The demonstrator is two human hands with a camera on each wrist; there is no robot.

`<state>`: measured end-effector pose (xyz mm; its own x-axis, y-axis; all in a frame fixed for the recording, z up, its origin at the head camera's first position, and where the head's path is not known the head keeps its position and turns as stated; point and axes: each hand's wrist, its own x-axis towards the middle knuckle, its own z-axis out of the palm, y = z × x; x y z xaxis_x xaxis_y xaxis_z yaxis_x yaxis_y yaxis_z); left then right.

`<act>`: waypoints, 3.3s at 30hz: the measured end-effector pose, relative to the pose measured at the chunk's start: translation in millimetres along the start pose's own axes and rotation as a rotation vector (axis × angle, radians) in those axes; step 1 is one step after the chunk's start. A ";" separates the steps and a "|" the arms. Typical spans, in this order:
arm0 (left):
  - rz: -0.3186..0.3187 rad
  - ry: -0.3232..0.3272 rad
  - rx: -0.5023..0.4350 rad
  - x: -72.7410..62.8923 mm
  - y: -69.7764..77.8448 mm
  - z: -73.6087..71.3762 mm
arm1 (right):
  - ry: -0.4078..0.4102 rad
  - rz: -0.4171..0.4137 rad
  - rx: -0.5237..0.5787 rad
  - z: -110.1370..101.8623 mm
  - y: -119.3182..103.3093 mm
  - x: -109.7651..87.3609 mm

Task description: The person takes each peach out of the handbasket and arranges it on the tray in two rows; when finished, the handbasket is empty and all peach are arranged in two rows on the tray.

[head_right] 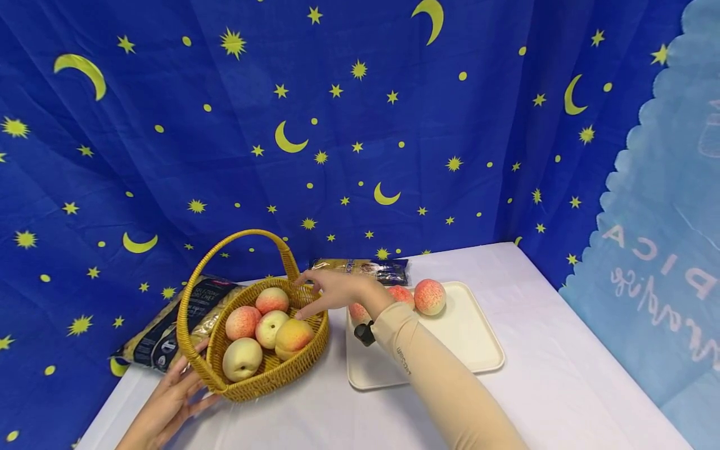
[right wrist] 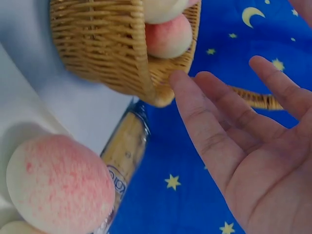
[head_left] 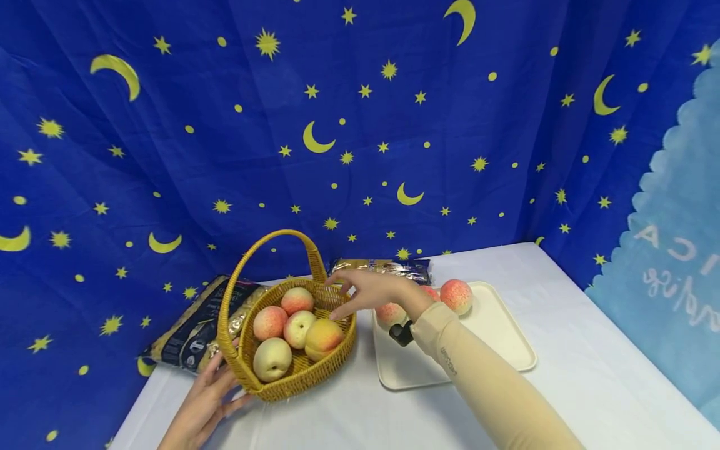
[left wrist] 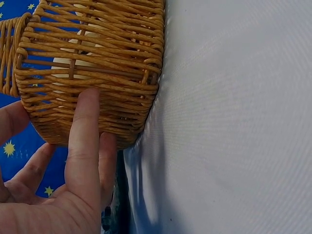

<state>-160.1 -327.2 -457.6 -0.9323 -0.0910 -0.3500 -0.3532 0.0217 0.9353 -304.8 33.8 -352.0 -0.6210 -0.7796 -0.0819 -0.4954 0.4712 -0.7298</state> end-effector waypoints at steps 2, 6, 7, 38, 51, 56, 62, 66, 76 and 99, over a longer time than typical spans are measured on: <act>0.002 0.000 0.006 -0.1 0.2 -0.2 | -0.005 0.007 -0.025 4.0 -1.9 4.5; 0.007 0.011 0.008 -0.8 1.1 -0.7 | -0.041 0.023 -0.051 10.9 -6.1 12.8; 0.007 0.013 0.008 -1.1 1.5 -0.6 | -0.051 0.027 -0.053 12.5 -6.6 15.2; -0.001 0.015 0.001 -1.3 0.4 -0.4 | -0.192 0.397 -0.030 41.0 -32.9 60.3; 0.005 0.018 0.000 -1.7 -0.1 -0.5 | -0.200 0.416 0.006 46.5 -30.7 63.9; 0.016 0.008 -0.009 -1.5 -0.2 0.9 | -0.179 0.428 -0.014 45.3 -32.6 61.7; 0.009 0.016 -0.008 -1.8 -1.9 -0.5 | -0.199 0.397 0.052 40.8 -38.9 58.4; 0.009 0.013 -0.011 -1.3 -2.2 -1.0 | -0.218 0.401 0.086 35.0 -42.9 55.7; 0.006 -0.003 -0.005 -1.2 -1.4 -0.2 | -0.237 0.364 -0.033 24.2 -44.8 54.3; 0.001 -0.015 -0.006 -0.1 0.7 0.1 | -0.258 0.324 -0.064 1.5 -45.0 46.6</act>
<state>-160.2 -327.1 -457.0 -0.9338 -0.0764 -0.3495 -0.3516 0.0162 0.9360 -310.5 -24.3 -324.0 -0.5822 -0.6605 -0.4741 -0.3409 0.7277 -0.5952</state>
